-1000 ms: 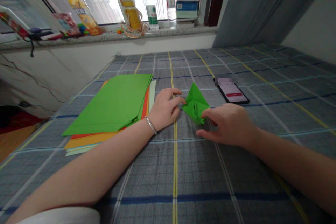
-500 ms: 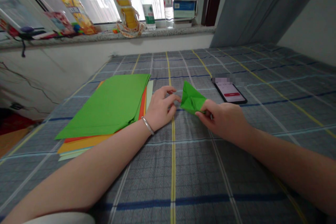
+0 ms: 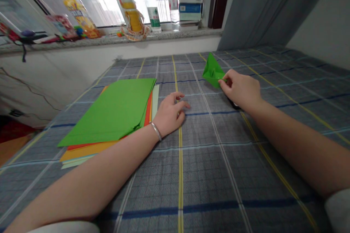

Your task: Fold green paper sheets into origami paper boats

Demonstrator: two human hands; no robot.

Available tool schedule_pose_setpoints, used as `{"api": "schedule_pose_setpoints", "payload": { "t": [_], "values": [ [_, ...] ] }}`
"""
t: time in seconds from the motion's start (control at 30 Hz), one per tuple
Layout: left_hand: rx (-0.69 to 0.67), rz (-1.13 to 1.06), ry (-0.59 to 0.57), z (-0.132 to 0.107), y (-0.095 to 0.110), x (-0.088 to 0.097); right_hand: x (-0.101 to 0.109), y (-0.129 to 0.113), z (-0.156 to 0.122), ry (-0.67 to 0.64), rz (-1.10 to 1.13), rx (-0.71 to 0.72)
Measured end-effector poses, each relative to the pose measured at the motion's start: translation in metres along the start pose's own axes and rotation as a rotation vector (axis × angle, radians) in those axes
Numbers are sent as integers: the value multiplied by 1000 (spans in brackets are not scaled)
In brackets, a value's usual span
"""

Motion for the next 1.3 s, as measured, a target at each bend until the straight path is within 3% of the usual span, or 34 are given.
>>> {"api": "schedule_pose_setpoints", "payload": {
  "t": [0.2,0.5,0.63,0.77,0.9,1.07,1.17,1.23,1.3],
  "values": [
    [-26,20,-36,0,1,-6,-24,19,19,-6,7,-103],
    [-75,31,-92,-1,5,-13,-40,20,16,-28,-53,-17],
    [-117,76,-132,-4,13,-13,-34,17,15,-24,4,-18],
    [-134,188,-185,-3,20,-6,-12,-1,7,41,118,50],
    [105,386,-245,4,-10,15,-8,-35,-15,-40,250,233],
    [436,664,-408,-7,-78,44,-35,-69,-49,-250,304,451],
    [582,718,-519,-19,-112,50,-46,-76,-58,-302,278,535],
    [690,654,-630,-31,-131,44,-49,-77,-60,-314,264,555],
    [700,596,-714,-36,-139,35,-49,-76,-59,-321,253,562]
  ]
}}
Point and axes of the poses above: each hand's wrist, its own z-axis towards the middle knuckle, its own x-axis out of the back of the hand, y = z × x, the point moved 9 cm from there along z, towards the middle knuckle, and after that the axes turned 5 degrees about z, right-handed, at the moved point
